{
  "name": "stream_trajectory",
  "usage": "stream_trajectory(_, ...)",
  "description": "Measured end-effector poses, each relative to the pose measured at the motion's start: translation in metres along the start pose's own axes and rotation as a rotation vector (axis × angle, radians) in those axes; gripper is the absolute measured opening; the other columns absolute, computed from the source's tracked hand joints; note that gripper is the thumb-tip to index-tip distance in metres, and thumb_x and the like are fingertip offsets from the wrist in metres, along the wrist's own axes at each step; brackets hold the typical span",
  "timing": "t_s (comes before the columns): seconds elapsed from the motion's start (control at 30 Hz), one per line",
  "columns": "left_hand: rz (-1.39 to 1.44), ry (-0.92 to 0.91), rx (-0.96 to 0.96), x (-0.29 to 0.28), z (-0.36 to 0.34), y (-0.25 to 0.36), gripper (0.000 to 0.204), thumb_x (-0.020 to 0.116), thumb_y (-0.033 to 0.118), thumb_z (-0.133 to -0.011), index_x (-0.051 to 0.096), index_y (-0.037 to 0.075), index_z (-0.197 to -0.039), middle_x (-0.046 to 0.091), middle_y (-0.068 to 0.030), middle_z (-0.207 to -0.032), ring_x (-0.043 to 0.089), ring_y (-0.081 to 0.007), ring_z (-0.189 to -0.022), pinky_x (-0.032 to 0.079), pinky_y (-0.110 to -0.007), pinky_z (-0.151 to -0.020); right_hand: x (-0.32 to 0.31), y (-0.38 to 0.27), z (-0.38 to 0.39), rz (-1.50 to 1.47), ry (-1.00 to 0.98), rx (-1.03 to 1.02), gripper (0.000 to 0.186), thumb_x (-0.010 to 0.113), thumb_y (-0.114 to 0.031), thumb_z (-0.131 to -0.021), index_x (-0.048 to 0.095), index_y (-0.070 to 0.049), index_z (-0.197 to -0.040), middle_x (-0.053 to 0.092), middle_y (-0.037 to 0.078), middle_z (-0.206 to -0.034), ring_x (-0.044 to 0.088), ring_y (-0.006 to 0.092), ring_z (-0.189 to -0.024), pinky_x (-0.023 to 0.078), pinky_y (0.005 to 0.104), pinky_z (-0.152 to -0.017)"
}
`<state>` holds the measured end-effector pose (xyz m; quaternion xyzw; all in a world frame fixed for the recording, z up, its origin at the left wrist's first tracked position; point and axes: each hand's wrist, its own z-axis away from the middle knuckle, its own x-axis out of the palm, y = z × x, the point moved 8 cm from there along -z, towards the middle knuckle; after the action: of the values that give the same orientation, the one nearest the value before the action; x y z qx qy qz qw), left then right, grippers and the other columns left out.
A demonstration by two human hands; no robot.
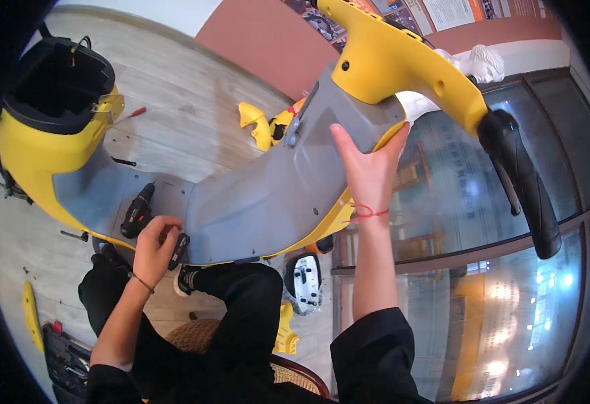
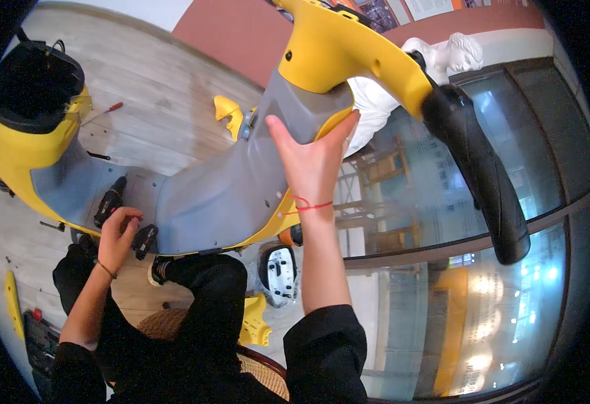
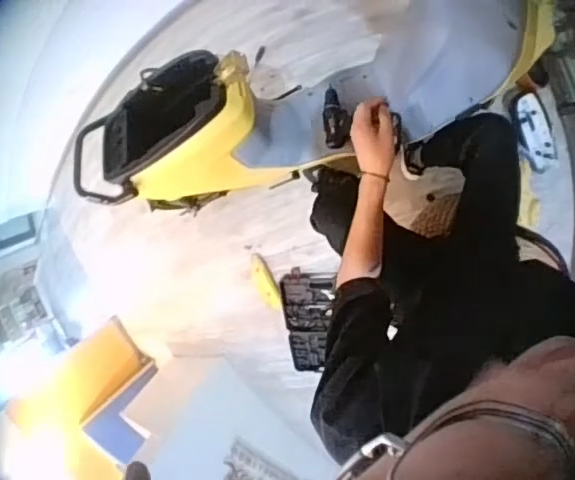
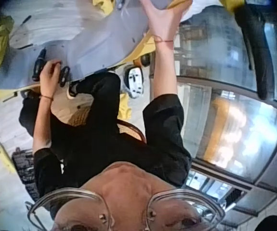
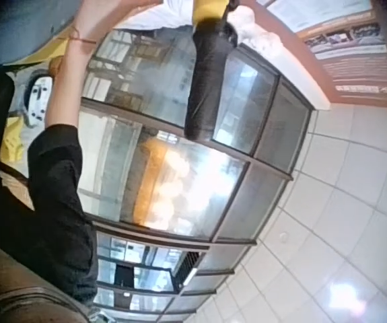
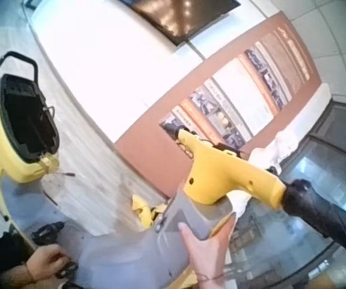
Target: Using a power drill to drive screws into the body panel of an electric scooter.
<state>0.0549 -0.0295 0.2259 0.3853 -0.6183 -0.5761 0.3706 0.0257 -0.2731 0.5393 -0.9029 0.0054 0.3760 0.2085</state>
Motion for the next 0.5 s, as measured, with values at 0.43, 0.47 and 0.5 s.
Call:
stream_trajectory(0.43, 0.184, -0.076, -0.067, 0.035, -0.052, -0.013, 0.011, 0.056, 0.001, -0.087, 0.062, 0.000, -0.096, 0.065, -0.0089, -0.084, 0.061, -0.0152, -0.074, 0.048, -0.027, -0.070, 0.013, 0.001, -0.006, 0.087, 0.092, -0.081, 0.069, 0.075, -0.011, -0.081, 0.034, 0.004, -0.133, 0.049, 0.015, -0.126, 0.050, 0.0219, -0.113, 0.038, 0.0325, -0.098)
stream_trajectory(0.47, 0.186, -0.078, -0.058, 0.036, -0.055, -0.010, 0.011, 0.056, 0.002, -0.087, 0.062, -0.001, -0.096, 0.065, -0.0091, -0.084, 0.062, -0.0152, -0.075, 0.048, -0.027, -0.070, 0.013, 0.002, -0.005, 0.061, 0.089, -0.074, 0.068, 0.075, -0.011, -0.081, 0.034, 0.004, -0.133, 0.048, 0.015, -0.126, 0.049, 0.0219, -0.113, 0.038, 0.0326, -0.099)
stream_trajectory(0.5, 0.184, -0.077, -0.051, 0.037, -0.058, -0.008, 0.011, 0.057, 0.002, -0.087, 0.062, -0.001, -0.096, 0.066, -0.0092, -0.084, 0.062, -0.0151, -0.076, 0.048, -0.027, -0.071, 0.014, 0.004, -0.004, 0.031, 0.086, -0.063, 0.068, 0.075, -0.011, -0.081, 0.034, 0.004, -0.133, 0.048, 0.015, -0.126, 0.049, 0.0219, -0.113, 0.037, 0.0327, -0.099)
